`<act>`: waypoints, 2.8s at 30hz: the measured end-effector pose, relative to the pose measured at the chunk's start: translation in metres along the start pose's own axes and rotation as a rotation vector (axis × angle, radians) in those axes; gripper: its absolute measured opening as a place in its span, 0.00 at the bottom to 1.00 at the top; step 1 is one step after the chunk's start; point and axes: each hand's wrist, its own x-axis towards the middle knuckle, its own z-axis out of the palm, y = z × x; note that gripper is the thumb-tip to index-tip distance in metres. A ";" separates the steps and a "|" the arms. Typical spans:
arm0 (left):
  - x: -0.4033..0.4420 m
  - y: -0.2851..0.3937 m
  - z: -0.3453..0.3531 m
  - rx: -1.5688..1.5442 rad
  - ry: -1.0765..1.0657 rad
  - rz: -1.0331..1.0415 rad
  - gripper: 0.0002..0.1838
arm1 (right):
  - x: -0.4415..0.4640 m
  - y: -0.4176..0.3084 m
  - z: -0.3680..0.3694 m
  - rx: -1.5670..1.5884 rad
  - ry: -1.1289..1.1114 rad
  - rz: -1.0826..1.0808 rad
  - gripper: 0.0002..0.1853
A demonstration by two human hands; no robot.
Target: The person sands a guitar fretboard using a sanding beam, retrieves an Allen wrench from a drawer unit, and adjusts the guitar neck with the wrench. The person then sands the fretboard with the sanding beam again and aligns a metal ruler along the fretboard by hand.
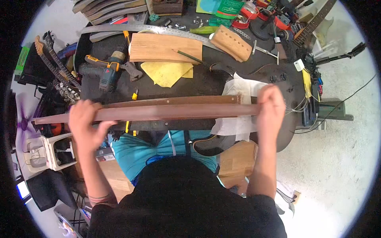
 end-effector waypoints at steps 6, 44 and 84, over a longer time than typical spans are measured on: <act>-0.001 -0.007 -0.001 -0.011 0.000 -0.015 0.34 | 0.008 -0.004 0.013 0.087 -0.004 0.042 0.09; 0.019 -0.017 0.008 -0.022 0.011 -0.027 0.32 | 0.031 0.006 0.014 -0.018 -0.041 0.020 0.10; -0.022 -0.036 -0.023 -0.050 -0.058 -0.044 0.30 | -0.009 -0.002 0.028 0.089 -0.134 -0.084 0.09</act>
